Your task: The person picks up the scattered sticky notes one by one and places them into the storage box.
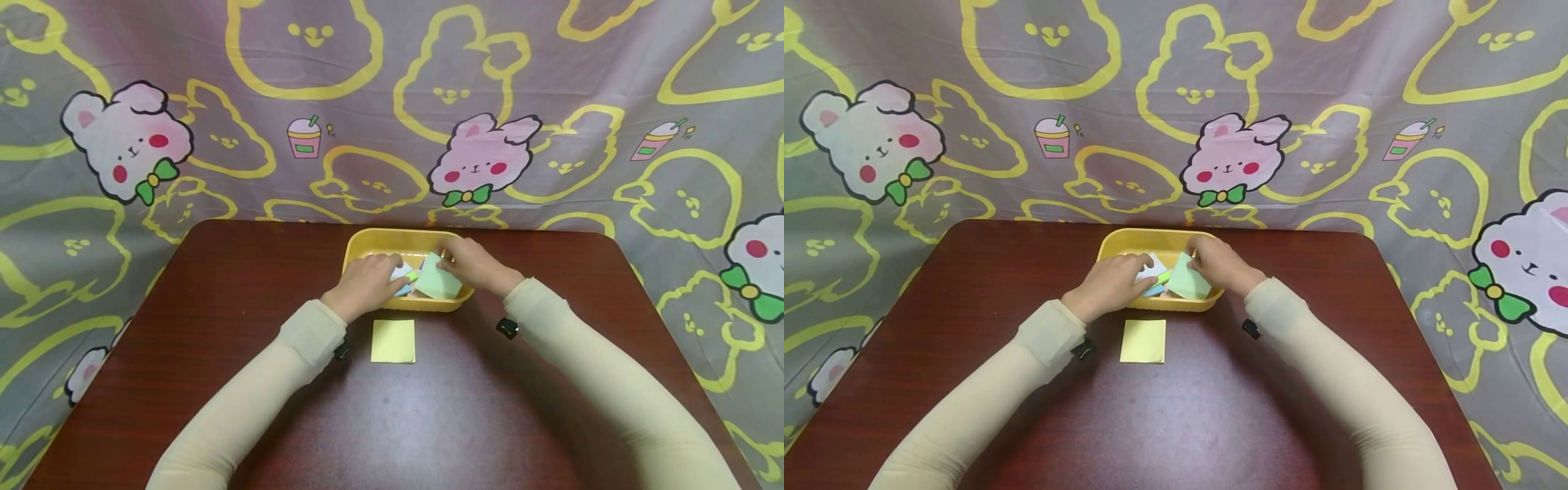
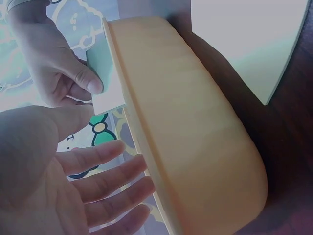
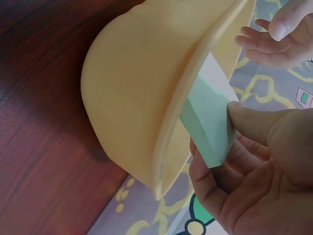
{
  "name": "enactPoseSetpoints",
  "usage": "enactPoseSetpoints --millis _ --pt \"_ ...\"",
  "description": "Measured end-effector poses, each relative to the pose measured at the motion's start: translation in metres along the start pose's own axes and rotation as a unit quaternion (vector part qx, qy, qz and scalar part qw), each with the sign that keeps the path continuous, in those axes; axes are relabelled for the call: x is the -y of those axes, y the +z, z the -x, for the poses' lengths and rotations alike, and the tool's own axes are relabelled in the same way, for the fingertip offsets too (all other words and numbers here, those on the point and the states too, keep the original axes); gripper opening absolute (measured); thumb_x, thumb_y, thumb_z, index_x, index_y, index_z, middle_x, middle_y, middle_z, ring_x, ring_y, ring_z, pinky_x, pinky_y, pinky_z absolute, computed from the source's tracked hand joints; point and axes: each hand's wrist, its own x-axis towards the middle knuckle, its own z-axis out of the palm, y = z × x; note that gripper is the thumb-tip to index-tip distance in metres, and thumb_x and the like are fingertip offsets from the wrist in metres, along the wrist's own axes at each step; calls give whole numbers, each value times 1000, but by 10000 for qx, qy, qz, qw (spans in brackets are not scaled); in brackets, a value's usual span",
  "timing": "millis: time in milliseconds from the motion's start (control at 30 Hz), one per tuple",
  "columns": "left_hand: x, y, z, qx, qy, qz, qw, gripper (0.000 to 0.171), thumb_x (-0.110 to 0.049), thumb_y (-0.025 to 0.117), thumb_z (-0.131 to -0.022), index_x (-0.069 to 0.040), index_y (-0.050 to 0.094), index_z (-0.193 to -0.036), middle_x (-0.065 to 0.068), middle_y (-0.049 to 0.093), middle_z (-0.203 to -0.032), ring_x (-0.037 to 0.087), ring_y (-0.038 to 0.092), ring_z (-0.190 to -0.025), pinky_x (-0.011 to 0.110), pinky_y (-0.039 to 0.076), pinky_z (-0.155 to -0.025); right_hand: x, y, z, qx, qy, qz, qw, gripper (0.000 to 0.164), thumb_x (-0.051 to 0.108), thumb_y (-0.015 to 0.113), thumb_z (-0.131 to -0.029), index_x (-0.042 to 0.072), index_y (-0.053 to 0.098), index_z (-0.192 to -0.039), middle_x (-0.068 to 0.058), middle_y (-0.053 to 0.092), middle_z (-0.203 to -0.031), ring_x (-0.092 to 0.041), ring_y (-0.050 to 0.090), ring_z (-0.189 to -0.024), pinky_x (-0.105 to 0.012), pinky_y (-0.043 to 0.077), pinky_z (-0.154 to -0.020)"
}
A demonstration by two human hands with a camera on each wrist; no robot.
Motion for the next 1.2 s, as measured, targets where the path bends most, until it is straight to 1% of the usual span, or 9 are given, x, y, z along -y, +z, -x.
enactPoseSetpoints --millis 300,433,667,800,933,1033,1200 --pt "-1 1 1 -13 11 32 10000 38 -40 53 -92 -14 62 -118 2 68 -102 20 62 -85 38 49 -67 -6 5 -2 112 -82 90 9999 18 10 63 -86 0 63 -102 -12 65 -94 -26 61 -89 -40 49 -78" --pt "-1 1 1 15 -5 46 10000 38 -40 54 -92 -13 61 -118 2 68 -103 20 62 -86 38 49 -68 -6 5 -3 161 -70 109 9998 17 10 64 -86 0 63 -101 -12 65 -93 -26 60 -88 -41 48 -77" --pt "-1 4 -1 107 -4 -82 9999 40 -42 52 -92 -13 60 -119 2 68 -106 19 63 -89 38 49 -69 -7 7 -6 286 -34 90 9995 18 10 63 -86 -1 64 -101 -12 65 -93 -25 60 -87 -40 48 -77" --pt "0 4 -1 143 -23 -109 9998 40 -42 52 -92 -13 60 -119 2 68 -105 19 63 -88 37 49 -68 -7 6 -7 383 -18 66 9992 24 15 64 -87 -2 64 -104 -11 65 -93 -23 59 -84 -39 49 -75" --pt "1 4 -2 211 -35 -126 9997 40 -43 51 -92 -13 60 -119 2 68 -105 18 62 -87 36 49 -67 -7 8 -7 412 -62 82 9991 32 22 64 -87 -2 64 -108 -11 66 -98 -21 59 -82 -37 49 -74" --pt "1 5 -2 247 -44 -116 9996 40 -42 51 -93 -13 60 -119 2 67 -105 18 62 -87 36 49 -66 -7 8 -8 428 -54 115 9990 35 25 63 -87 -2 65 -109 -11 66 -102 -20 59 -83 -37 49 -77" --pt "3 4 -3 273 -94 -94 9995 40 -42 52 -92 -13 60 -119 2 67 -104 18 62 -85 36 49 -66 -7 10 -9 515 42 192 9985 37 29 62 -88 -2 66 -109 -12 67 -103 -19 57 -78 -36 49 -74"
